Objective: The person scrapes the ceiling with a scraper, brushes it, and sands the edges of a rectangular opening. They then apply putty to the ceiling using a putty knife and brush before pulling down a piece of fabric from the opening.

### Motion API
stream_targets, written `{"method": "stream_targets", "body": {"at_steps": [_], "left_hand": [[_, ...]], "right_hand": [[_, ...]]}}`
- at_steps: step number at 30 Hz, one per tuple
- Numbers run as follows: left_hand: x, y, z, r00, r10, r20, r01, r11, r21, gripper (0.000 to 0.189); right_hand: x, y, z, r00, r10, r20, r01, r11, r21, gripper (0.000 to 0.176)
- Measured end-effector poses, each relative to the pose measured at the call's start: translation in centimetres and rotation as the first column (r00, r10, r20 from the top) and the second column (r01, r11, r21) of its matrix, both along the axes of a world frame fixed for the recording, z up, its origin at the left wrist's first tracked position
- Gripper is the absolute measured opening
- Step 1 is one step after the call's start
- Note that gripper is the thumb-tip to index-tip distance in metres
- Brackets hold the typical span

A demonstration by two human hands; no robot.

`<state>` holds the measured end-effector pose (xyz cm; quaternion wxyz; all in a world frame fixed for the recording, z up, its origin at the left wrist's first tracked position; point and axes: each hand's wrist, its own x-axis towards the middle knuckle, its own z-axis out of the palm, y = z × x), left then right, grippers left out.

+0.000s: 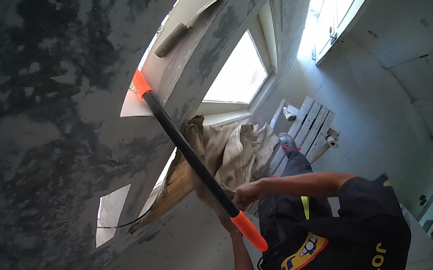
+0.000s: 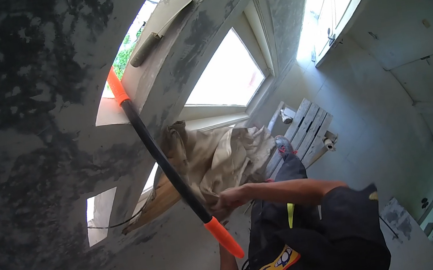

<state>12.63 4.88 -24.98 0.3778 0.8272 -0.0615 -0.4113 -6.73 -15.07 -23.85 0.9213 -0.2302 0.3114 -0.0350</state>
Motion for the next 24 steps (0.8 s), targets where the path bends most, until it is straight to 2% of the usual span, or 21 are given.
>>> {"method": "stream_targets", "body": {"at_steps": [2, 3, 4, 5, 6, 7, 8, 10, 11, 12, 13, 14, 16, 17, 18, 20, 21, 23, 24], "left_hand": [[-1.2, -1.8, 1.5, 0.999, 0.026, -0.020, -0.028, 0.993, -0.111, 0.030], [-1.9, -2.4, 1.4, 0.998, 0.051, -0.036, -0.056, 0.983, -0.173, 0.031], [-1.7, -1.7, 1.1, 0.998, 0.061, -0.034, -0.066, 0.984, -0.164, 0.031], [-0.7, -0.8, -0.2, 0.997, -0.001, 0.077, 0.011, 0.992, -0.122, 0.031], [0.0, -1.0, -1.1, 0.980, -0.076, 0.184, 0.093, 0.992, -0.084, 0.032], [-1.8, -1.9, 0.7, 0.977, -0.097, 0.189, 0.122, 0.985, -0.121, 0.030], [-1.7, -2.2, 0.5, 0.977, -0.104, 0.187, 0.129, 0.984, -0.122, 0.030], [-0.3, -0.9, -1.2, 0.981, -0.085, 0.175, 0.117, 0.977, -0.179, 0.030], [0.3, -0.7, -2.5, 0.983, -0.071, 0.168, 0.107, 0.970, -0.218, 0.030], [0.4, -0.6, -3.9, 0.986, -0.048, 0.157, 0.088, 0.962, -0.260, 0.030], [0.1, -0.3, -3.7, 0.987, -0.039, 0.153, 0.079, 0.959, -0.270, 0.030], [-0.3, -0.1, -3.5, 0.988, -0.030, 0.148, 0.071, 0.957, -0.280, 0.031], [-2.4, -1.5, 0.1, 0.962, 0.082, -0.260, -0.143, 0.965, -0.222, 0.052], [-3.0, -1.9, 1.3, 0.972, 0.008, -0.235, -0.054, 0.980, -0.192, 0.053], [-4.0, -2.5, 2.2, 0.973, -0.018, -0.228, -0.024, 0.983, -0.181, 0.053], [-5.8, -3.7, 3.8, 0.981, -0.059, -0.186, 0.028, 0.985, -0.170, 0.052], [-6.7, -4.2, 4.2, 0.985, -0.078, -0.157, 0.052, 0.984, -0.168, 0.051], [-8.5, -5.3, 4.5, 0.990, -0.112, -0.083, 0.097, 0.981, -0.167, 0.051], [-9.3, -5.8, 4.7, 0.990, -0.128, -0.055, 0.117, 0.979, -0.168, 0.050]], "right_hand": [[-0.6, -1.5, -3.4, 0.960, -0.184, 0.210, 0.131, 0.960, 0.246, 0.013], [-1.2, -4.2, -1.1, 0.898, -0.416, -0.144, 0.421, 0.907, 0.006, 0.016], [1.2, -2.9, -13.7, 0.650, -0.624, -0.434, 0.618, 0.766, -0.178, 0.018], [1.4, -2.6, -8.7, 0.683, -0.567, -0.460, 0.558, 0.812, -0.170, 0.018], [2.1, -1.6, -5.5, 0.794, -0.428, -0.432, 0.378, 0.904, -0.200, 0.018], [2.1, -0.4, -2.4, 0.924, -0.146, -0.352, 0.055, 0.965, -0.256, 0.019], [1.7, 0.6, 0.2, 0.956, 0.173, -0.238, -0.257, 0.884, -0.391, 0.019], [0.0, -0.1, 1.3, 0.999, -0.034, 0.012, 0.034, 0.997, -0.063, 0.016], [-0.8, -0.5, 1.9, 0.983, -0.152, 0.101, 0.138, 0.981, 0.133, 0.014], [-0.6, -1.5, 2.2, 0.855, -0.497, -0.148, 0.519, 0.822, 0.236, 0.016], [-0.6, -1.9, 0.9, 0.798, -0.538, -0.271, 0.547, 0.836, -0.046, 0.021], [-0.6, -2.2, -0.3, 0.710, -0.601, -0.366, 0.508, 0.798, -0.325, 0.029], [-0.8, -0.7, 1.5, 0.860, -0.418, -0.292, 0.373, 0.906, -0.199, 0.033], [0.4, 1.1, -0.5, 0.932, -0.262, -0.249, 0.193, 0.943, -0.270, 0.037], [-0.4, 2.3, 1.8, 0.963, -0.245, -0.116, 0.194, 0.922, -0.336, 0.038], [-0.7, 3.9, 2.5, 0.992, -0.096, 0.077, 0.117, 0.924, -0.365, 0.032], [-0.7, 4.0, 1.8, 0.992, -0.094, 0.080, 0.117, 0.925, -0.361, 0.032], [-0.9, 3.8, 0.5, 0.980, 0.029, 0.196, 0.001, 0.989, -0.150, 0.028], [-1.5, 4.0, 0.0, 0.980, 0.027, 0.196, 0.002, 0.990, -0.143, 0.028]]}}
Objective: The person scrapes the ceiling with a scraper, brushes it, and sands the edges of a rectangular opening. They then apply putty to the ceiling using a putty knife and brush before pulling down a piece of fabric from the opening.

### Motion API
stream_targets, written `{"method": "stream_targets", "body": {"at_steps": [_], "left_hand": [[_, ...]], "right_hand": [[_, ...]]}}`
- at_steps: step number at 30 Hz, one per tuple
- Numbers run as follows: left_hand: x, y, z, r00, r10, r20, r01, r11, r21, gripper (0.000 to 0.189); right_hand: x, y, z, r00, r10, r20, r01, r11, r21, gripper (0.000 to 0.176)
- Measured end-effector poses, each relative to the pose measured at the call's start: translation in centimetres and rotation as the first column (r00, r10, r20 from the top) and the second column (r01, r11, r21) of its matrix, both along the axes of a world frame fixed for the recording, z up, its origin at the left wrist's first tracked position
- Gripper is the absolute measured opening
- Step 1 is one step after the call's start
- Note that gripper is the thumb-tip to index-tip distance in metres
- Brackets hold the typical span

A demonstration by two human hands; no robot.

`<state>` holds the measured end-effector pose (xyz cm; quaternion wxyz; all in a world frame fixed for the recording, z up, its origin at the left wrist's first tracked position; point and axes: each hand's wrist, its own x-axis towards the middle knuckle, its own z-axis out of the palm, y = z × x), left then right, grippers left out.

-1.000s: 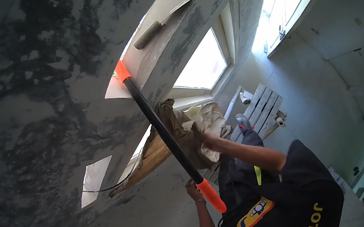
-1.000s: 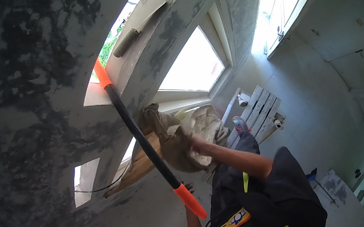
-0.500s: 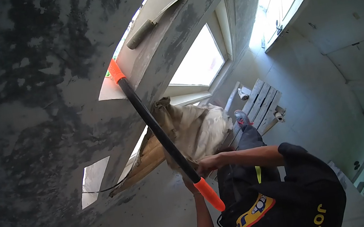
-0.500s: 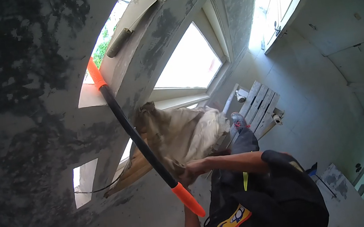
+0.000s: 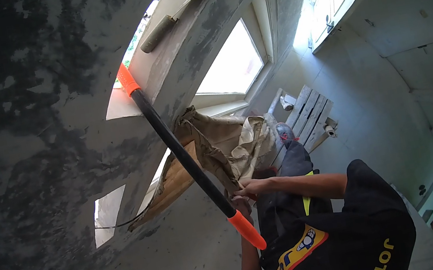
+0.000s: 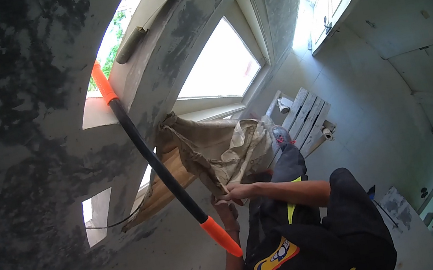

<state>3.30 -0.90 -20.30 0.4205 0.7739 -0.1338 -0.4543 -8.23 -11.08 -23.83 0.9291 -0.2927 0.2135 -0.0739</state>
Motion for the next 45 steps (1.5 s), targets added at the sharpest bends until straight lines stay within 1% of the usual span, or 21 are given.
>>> {"method": "stream_targets", "body": {"at_steps": [2, 6, 8, 10, 12, 14, 16, 22, 23, 24, 25, 28, 30, 32, 34, 36, 37, 38, 39, 43, 45], "left_hand": [[-1.4, -1.3, 0.3, 0.997, -0.016, 0.079, 0.016, 1.000, -0.001, 0.050], [-0.9, -1.4, -2.8, 0.944, -0.004, 0.330, -0.014, 0.999, 0.052, 0.045], [-0.5, -0.7, -3.7, 0.857, -0.140, 0.496, 0.209, 0.974, -0.087, 0.031], [-0.9, -1.1, -2.5, 0.894, -0.052, 0.445, 0.132, 0.980, -0.150, 0.020], [0.0, -0.7, -0.3, 0.994, -0.064, 0.086, 0.058, 0.996, 0.070, 0.013], [-0.4, -0.8, 0.2, 0.987, -0.075, 0.140, 0.081, 0.996, -0.038, 0.009], [-0.9, -1.6, 4.2, 0.992, -0.096, -0.084, 0.107, 0.985, 0.134, 0.009], [2.0, -0.1, 2.2, 0.982, -0.073, -0.175, 0.093, 0.990, 0.107, 0.013], [1.8, -0.5, 2.2, 0.982, -0.066, -0.175, 0.085, 0.990, 0.109, 0.013], [1.4, -1.1, 2.5, 0.983, -0.116, -0.141, 0.139, 0.977, 0.161, 0.016], [1.2, -1.4, 2.6, 0.979, -0.170, -0.111, 0.191, 0.958, 0.212, 0.018], [1.9, 0.4, -1.3, 0.925, -0.371, 0.078, 0.365, 0.927, 0.082, 0.025], [1.3, 0.7, -0.6, 0.929, -0.365, 0.059, 0.358, 0.928, 0.103, 0.030], [0.8, -0.2, 0.9, 0.947, -0.320, -0.033, 0.321, 0.934, 0.153, 0.033], [0.7, -0.3, 1.6, 0.962, -0.193, -0.192, 0.244, 0.923, 0.298, 0.033], [1.3, -0.9, 1.5, 0.961, -0.221, -0.169, 0.263, 0.919, 0.293, 0.035], [1.5, 0.5, 2.1, 0.961, -0.233, -0.149, 0.270, 0.908, 0.321, 0.036], [1.8, 1.6, 2.2, 0.962, -0.226, -0.152, 0.265, 0.904, 0.335, 0.036], [2.0, 1.8, 1.5, 0.961, -0.235, -0.147, 0.273, 0.895, 0.351, 0.039], [2.7, 3.9, 0.6, 0.971, -0.079, -0.224, 0.151, 0.934, 0.325, 0.044], [1.7, 4.2, 1.2, 0.963, -0.092, -0.252, 0.175, 0.927, 0.332, 0.044]], "right_hand": [[-1.7, -0.1, -0.6, 0.989, 0.145, 0.008, -0.144, 0.987, -0.075, 0.031], [-2.4, 2.2, -7.5, 0.986, 0.124, -0.116, -0.103, 0.979, 0.176, 0.023], [-5.5, 0.1, -5.6, 0.999, 0.018, -0.049, -0.014, 0.996, 0.092, 0.034], [-6.5, -0.4, -7.9, 0.914, -0.313, -0.260, 0.389, 0.858, 0.335, 0.036], [-5.1, 0.3, -13.1, 0.620, -0.515, -0.592, 0.691, 0.716, 0.102, 0.035], [-3.5, 0.9, -18.2, 0.502, -0.433, -0.748, 0.638, 0.770, -0.018, 0.034], [-0.1, 3.5, -28.5, 0.458, -0.382, -0.802, 0.620, 0.784, -0.019, 0.034], [-3.8, 1.2, -26.4, 0.725, -0.396, -0.563, 0.618, 0.735, 0.278, 0.017], [-4.8, 0.6, -32.5, 0.565, -0.378, -0.733, 0.369, 0.911, -0.186, 0.030], [-8.6, -4.3, -22.3, 0.473, -0.514, -0.716, 0.270, 0.858, -0.437, 0.024], [-11.4, -8.4, -20.2, 0.387, -0.500, -0.775, 0.092, 0.857, -0.507, 0.033], [-17.6, -16.6, -9.8, -0.145, -0.786, -0.600, 0.208, 0.569, -0.796, 0.034], [-15.4, -13.0, -11.1, -0.328, -0.811, -0.484, 0.188, 0.446, -0.875, 0.033], [-11.5, -6.7, -15.2, -0.231, -0.895, -0.381, 0.065, 0.376, -0.924, 0.033], [-12.6, -4.2, -16.4, 0.143, -0.942, -0.303, 0.087, 0.317, -0.944, 0.035], [-14.5, -6.3, -16.3, 0.385, -0.824, -0.415, 0.356, 0.548, -0.757, 0.033], [-17.1, -10.7, -15.5, 0.127, -0.717, -0.685, 0.503, 0.642, -0.578, 0.035], [-19.4, -14.0, -14.6, -0.212, -0.721, -0.659, 0.525, 0.485, -0.700, 0.035], [-20.3, -16.6, -10.3, -0.497, -0.761, -0.418, 0.536, 0.110, -0.837, 0.034], [-10.2, -4.2, -14.0, -0.447, -0.774, -0.449, 0.252, 0.373, -0.893, 0.026], [-10.1, 0.7, -12.5, 0.439, -0.332, -0.835, 0.161, 0.943, -0.291, 0.026]]}}
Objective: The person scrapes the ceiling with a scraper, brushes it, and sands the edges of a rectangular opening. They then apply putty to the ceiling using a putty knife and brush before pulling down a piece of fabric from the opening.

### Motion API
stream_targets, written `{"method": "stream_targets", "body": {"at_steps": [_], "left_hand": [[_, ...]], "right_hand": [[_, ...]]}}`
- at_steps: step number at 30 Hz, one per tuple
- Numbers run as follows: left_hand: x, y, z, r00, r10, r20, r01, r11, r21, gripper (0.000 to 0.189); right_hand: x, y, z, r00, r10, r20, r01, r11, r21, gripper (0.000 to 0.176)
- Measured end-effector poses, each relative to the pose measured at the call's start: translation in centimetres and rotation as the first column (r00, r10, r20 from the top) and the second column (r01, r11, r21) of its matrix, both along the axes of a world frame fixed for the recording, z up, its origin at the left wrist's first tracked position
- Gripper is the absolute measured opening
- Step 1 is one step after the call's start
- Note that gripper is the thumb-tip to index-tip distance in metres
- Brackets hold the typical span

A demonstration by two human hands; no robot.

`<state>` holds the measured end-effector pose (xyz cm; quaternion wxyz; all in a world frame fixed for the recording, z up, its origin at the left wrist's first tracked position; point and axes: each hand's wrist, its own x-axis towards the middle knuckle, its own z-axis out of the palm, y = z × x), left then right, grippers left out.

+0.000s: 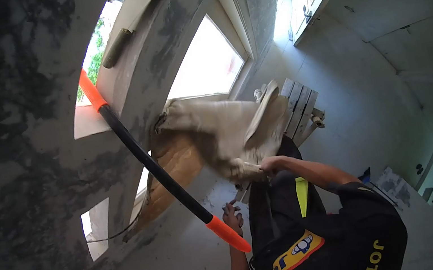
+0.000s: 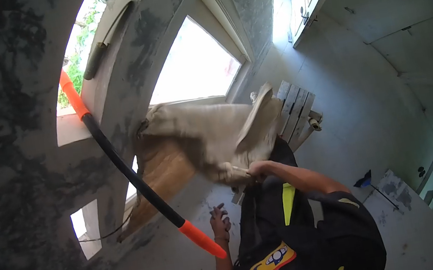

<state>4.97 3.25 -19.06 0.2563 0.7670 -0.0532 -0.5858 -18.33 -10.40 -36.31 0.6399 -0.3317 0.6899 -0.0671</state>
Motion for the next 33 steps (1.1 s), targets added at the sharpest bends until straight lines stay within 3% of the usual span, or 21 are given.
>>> {"method": "stream_targets", "body": {"at_steps": [1, 2, 3, 4, 5, 6, 7, 9, 10, 11, 13, 15, 16, 18, 22, 25, 28, 30, 31, 32, 33], "left_hand": [[0.2, -0.9, 0.0, 1.000, -0.012, -0.013, 0.012, 1.000, 0.006, 0.044], [0.3, -1.1, 0.1, 0.999, 0.010, 0.037, -0.010, 1.000, 0.007, 0.045], [0.8, -0.3, -0.3, 0.996, 0.014, 0.089, -0.010, 0.999, -0.044, 0.048], [3.8, 3.4, -4.1, 0.975, -0.147, 0.168, 0.177, 0.967, -0.185, 0.050], [4.8, 3.9, -5.1, 0.951, -0.216, 0.219, 0.270, 0.927, -0.259, 0.050], [4.5, 2.8, -4.3, 0.921, -0.273, 0.278, 0.357, 0.875, -0.327, 0.051], [4.3, 2.2, -2.9, 0.968, -0.165, 0.190, 0.182, 0.980, -0.077, 0.053], [3.5, 2.7, -1.6, 0.991, -0.003, 0.131, -0.024, 0.980, 0.198, 0.055], [4.4, 4.4, -2.8, 0.982, 0.088, 0.167, -0.091, 0.996, 0.014, 0.044], [5.2, 5.4, -4.1, 0.968, 0.173, 0.179, -0.141, 0.974, -0.179, 0.038], [6.2, 6.7, -5.1, 0.937, 0.007, 0.349, 0.081, 0.968, -0.236, 0.043], [8.9, 6.3, -5.7, 0.960, 0.271, 0.071, -0.260, 0.956, -0.134, 0.049], [9.3, 6.8, -6.5, 0.946, 0.161, 0.283, -0.104, 0.973, -0.207, 0.054], [10.1, 7.4, -6.1, 0.936, 0.185, 0.300, -0.142, 0.977, -0.160, 0.058], [9.5, 5.9, -3.2, 0.901, 0.255, 0.352, -0.228, 0.967, -0.117, 0.058], [10.1, 5.5, -3.5, 0.901, 0.277, 0.335, -0.253, 0.961, -0.114, 0.058], [11.1, 4.1, -3.6, 0.915, 0.247, 0.320, -0.223, 0.968, -0.111, 0.059], [10.8, 4.4, -3.4, 0.904, 0.271, 0.331, -0.232, 0.960, -0.155, 0.060], [10.5, 4.6, -3.5, 0.905, 0.271, 0.327, -0.234, 0.961, -0.148, 0.060], [10.5, 4.2, -3.6, 0.927, 0.234, 0.292, -0.199, 0.969, -0.145, 0.061], [10.7, 4.1, -3.6, 0.945, 0.198, 0.259, -0.166, 0.976, -0.142, 0.061]], "right_hand": [[0.1, 0.0, -0.7, 0.889, 0.287, 0.356, -0.380, 0.897, 0.225, 0.025], [-1.4, -2.8, -2.9, 0.952, 0.213, 0.219, -0.217, 0.976, -0.006, 0.021], [-3.0, -5.7, -4.4, 0.975, -0.119, 0.188, 0.146, 0.980, -0.133, 0.020], [-4.7, -8.5, -5.7, 0.898, -0.380, 0.219, 0.434, 0.845, -0.312, 0.021], [-7.2, -13.1, -3.2, 0.864, -0.501, 0.045, 0.430, 0.691, -0.581, 0.022], [-9.3, -17.0, 1.6, 0.774, -0.619, 0.134, 0.514, 0.489, -0.705, 0.027], [-11.2, -18.8, 7.2, 0.641, -0.763, -0.082, 0.587, 0.556, -0.588, 0.030], [-8.3, -15.7, 4.1, 0.580, -0.787, -0.208, 0.583, 0.580, -0.569, 0.030], [-6.0, -12.4, 2.2, 0.481, -0.810, -0.335, 0.595, 0.583, -0.554, 0.035], [-1.1, -7.3, 0.4, 0.791, -0.579, -0.197, 0.383, 0.719, -0.580, 0.049], [-0.8, -3.8, -0.8, 0.870, -0.477, -0.121, 0.343, 0.764, -0.546, 0.041], [-0.8, -3.3, -1.7, 0.961, -0.267, 0.069, 0.267, 0.840, -0.472, 0.029], [-3.3, -5.8, -1.9, 0.944, -0.309, 0.115, 0.325, 0.820, -0.470, 0.025], [-8.3, -11.0, -2.1, 0.899, -0.386, 0.207, 0.438, 0.772, -0.461, 0.029], [-6.5, -13.0, -0.7, 0.649, -0.723, -0.239, 0.499, 0.641, -0.584, 0.031], [-0.4, -3.2, -9.9, 0.718, -0.522, -0.461, -0.023, 0.644, -0.765, 0.043], [1.9, -1.0, -6.6, 0.998, -0.011, 0.057, 0.045, 0.768, -0.639, 0.031], [-1.2, -7.1, 0.4, 0.961, -0.225, 0.159, 0.231, 0.973, -0.020, 0.030], [-3.2, -10.1, -0.5, 0.793, -0.540, 0.283, 0.598, 0.779, -0.189, 0.027], [-6.7, -14.3, -2.2, 0.823, -0.567, 0.020, 0.538, 0.770, -0.343, 0.030], [-8.3, -17.4, 0.0, 0.670, -0.735, -0.098, 0.557, 0.586, -0.588, 0.032]]}}
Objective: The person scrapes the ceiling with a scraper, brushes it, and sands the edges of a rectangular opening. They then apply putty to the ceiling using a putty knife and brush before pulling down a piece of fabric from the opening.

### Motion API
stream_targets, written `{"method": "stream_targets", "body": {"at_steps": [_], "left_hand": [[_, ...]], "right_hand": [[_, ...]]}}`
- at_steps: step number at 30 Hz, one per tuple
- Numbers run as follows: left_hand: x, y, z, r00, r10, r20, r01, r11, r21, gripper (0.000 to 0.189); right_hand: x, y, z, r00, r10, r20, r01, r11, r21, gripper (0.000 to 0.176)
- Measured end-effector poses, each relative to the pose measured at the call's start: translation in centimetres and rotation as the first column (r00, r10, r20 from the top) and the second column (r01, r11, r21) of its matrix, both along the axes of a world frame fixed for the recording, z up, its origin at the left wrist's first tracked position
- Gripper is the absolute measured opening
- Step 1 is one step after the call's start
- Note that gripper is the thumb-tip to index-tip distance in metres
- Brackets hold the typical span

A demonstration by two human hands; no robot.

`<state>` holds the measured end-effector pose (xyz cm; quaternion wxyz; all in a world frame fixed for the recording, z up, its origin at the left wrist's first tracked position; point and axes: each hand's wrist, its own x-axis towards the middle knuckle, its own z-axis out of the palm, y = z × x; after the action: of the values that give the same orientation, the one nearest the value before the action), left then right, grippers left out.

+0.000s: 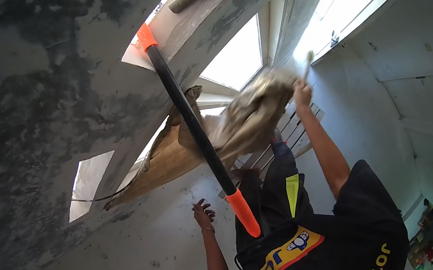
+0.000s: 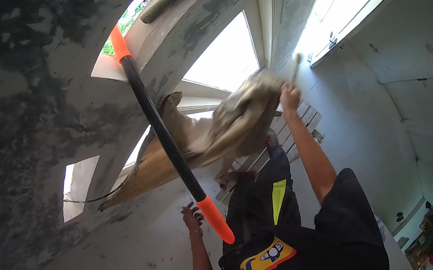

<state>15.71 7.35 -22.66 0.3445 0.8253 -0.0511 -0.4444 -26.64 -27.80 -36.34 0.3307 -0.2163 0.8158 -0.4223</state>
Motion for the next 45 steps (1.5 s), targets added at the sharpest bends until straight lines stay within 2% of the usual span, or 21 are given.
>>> {"method": "stream_targets", "body": {"at_steps": [2, 3, 4, 5, 6, 8, 10, 12, 13, 14, 17, 18, 21, 23, 26, 29, 34, 36, 42, 44, 45], "left_hand": [[-0.8, 0.7, 0.0, 1.000, 0.003, 0.024, -0.003, 1.000, 0.006, 0.061], [-1.3, 1.0, -0.1, 0.999, -0.006, 0.037, 0.004, 0.999, 0.033, 0.061], [-1.6, 0.6, -0.3, 0.999, -0.024, 0.048, 0.021, 0.998, 0.053, 0.060], [-2.2, 0.7, -0.6, 0.997, -0.049, 0.059, 0.045, 0.997, 0.064, 0.060], [-2.6, 1.2, -1.4, 0.997, -0.060, 0.055, 0.057, 0.997, 0.055, 0.060], [-2.3, 1.3, -2.8, 0.997, -0.077, -0.014, 0.077, 0.996, 0.037, 0.058], [-3.4, 1.1, -3.0, 1.000, -0.031, 0.002, 0.031, 0.999, -0.017, 0.056], [-3.2, 0.9, -4.8, 0.996, -0.066, -0.055, 0.060, 0.993, -0.103, 0.052], [-3.8, 0.3, -4.6, 0.996, -0.066, -0.058, 0.060, 0.992, -0.108, 0.052], [-4.6, -0.8, -3.9, 0.988, -0.083, -0.134, 0.064, 0.988, -0.141, 0.052], [-4.1, -0.6, -4.9, 0.964, -0.184, -0.193, 0.155, 0.976, -0.153, 0.049], [-3.9, -0.3, -6.1, 0.944, -0.271, -0.186, 0.248, 0.958, -0.142, 0.048], [-4.6, 0.8, -8.7, 0.969, -0.227, -0.100, 0.216, 0.970, -0.114, 0.041], [-6.1, 0.5, -6.7, 0.968, -0.238, -0.083, 0.229, 0.968, -0.103, 0.038], [-6.1, 1.3, -6.9, 0.963, -0.266, -0.051, 0.263, 0.963, -0.063, 0.033], [-6.7, 1.0, -6.6, 0.961, -0.272, -0.057, 0.272, 0.962, -0.014, 0.033], [-7.0, 0.1, -6.9, 0.941, -0.338, 0.014, 0.338, 0.936, -0.098, 0.031], [-7.1, -0.7, -5.6, 0.867, -0.485, 0.113, 0.469, 0.872, 0.139, 0.029], [-2.9, 3.9, -13.6, 0.819, -0.563, 0.110, 0.544, 0.823, 0.165, 0.029], [-2.9, 4.5, -13.6, 0.840, -0.531, 0.113, 0.513, 0.844, 0.155, 0.029], [-2.9, 4.3, -13.4, 0.851, -0.513, 0.110, 0.495, 0.855, 0.156, 0.029]], "right_hand": [[0.6, -1.1, 5.5, 0.937, -0.336, -0.099, 0.281, 0.890, -0.358, 0.037], [3.6, 2.0, 1.6, 0.936, -0.273, -0.223, 0.286, 0.958, 0.029, 0.041], [9.2, 7.6, -4.9, 0.994, -0.005, -0.105, 0.005, 1.000, -0.003, 0.035], [12.3, 13.3, -6.1, 0.806, 0.549, -0.219, -0.517, 0.835, 0.189, 0.039], [13.2, 15.5, -4.5, 0.702, 0.698, 0.139, -0.710, 0.672, 0.210, 0.034], [14.9, 19.8, -1.2, 0.180, 0.604, 0.777, -0.980, 0.182, 0.086, 0.043], [13.3, 18.8, -0.7, 0.083, 0.971, 0.226, -0.994, 0.095, -0.044, 0.041], [12.7, 16.3, 0.0, 0.433, 0.717, 0.547, -0.885, 0.454, 0.105, 0.037], [12.4, 14.0, -0.6, 0.562, 0.688, 0.459, -0.817, 0.548, 0.180, 0.037], [11.9, 12.7, -3.0, 0.644, 0.631, 0.431, -0.693, 0.720, -0.018, 0.031], [8.9, 4.8, -1.7, 0.617, 0.374, 0.692, -0.419, 0.901, -0.113, 0.029], [8.2, 2.2, -1.6, 0.617, 0.387, 0.686, -0.267, 0.922, -0.280, 0.032], [3.5, -5.5, 2.8, 0.539, 0.361, 0.761, -0.073, 0.920, -0.384, 0.033], [0.7, -8.8, 8.0, 0.564, 0.348, 0.749, -0.115, 0.931, -0.346, 0.034], [-2.5, -11.9, 9.0, 0.517, 0.428, 0.741, -0.133, 0.896, -0.424, 0.037], [-5.5, -11.9, 12.7, 0.679, 0.459, 0.573, -0.314, 0.887, -0.338, 0.043], [-7.7, -12.7, 10.7, 0.654, 0.441, 0.614, -0.224, 0.889, -0.399, 0.049], [-8.8, -13.3, 11.7, 0.578, 0.398, 0.712, -0.037, 0.885, -0.465, 0.047], [-12.2, -15.0, 9.1, 0.513, 0.253, 0.821, 0.008, 0.954, -0.299, 0.043], [-13.0, -15.7, 9.3, 0.561, 0.098, 0.822, 0.157, 0.962, -0.222, 0.041], [-14.1, -15.9, 10.1, 0.457, 0.165, 0.874, 0.252, 0.918, -0.305, 0.037]]}}
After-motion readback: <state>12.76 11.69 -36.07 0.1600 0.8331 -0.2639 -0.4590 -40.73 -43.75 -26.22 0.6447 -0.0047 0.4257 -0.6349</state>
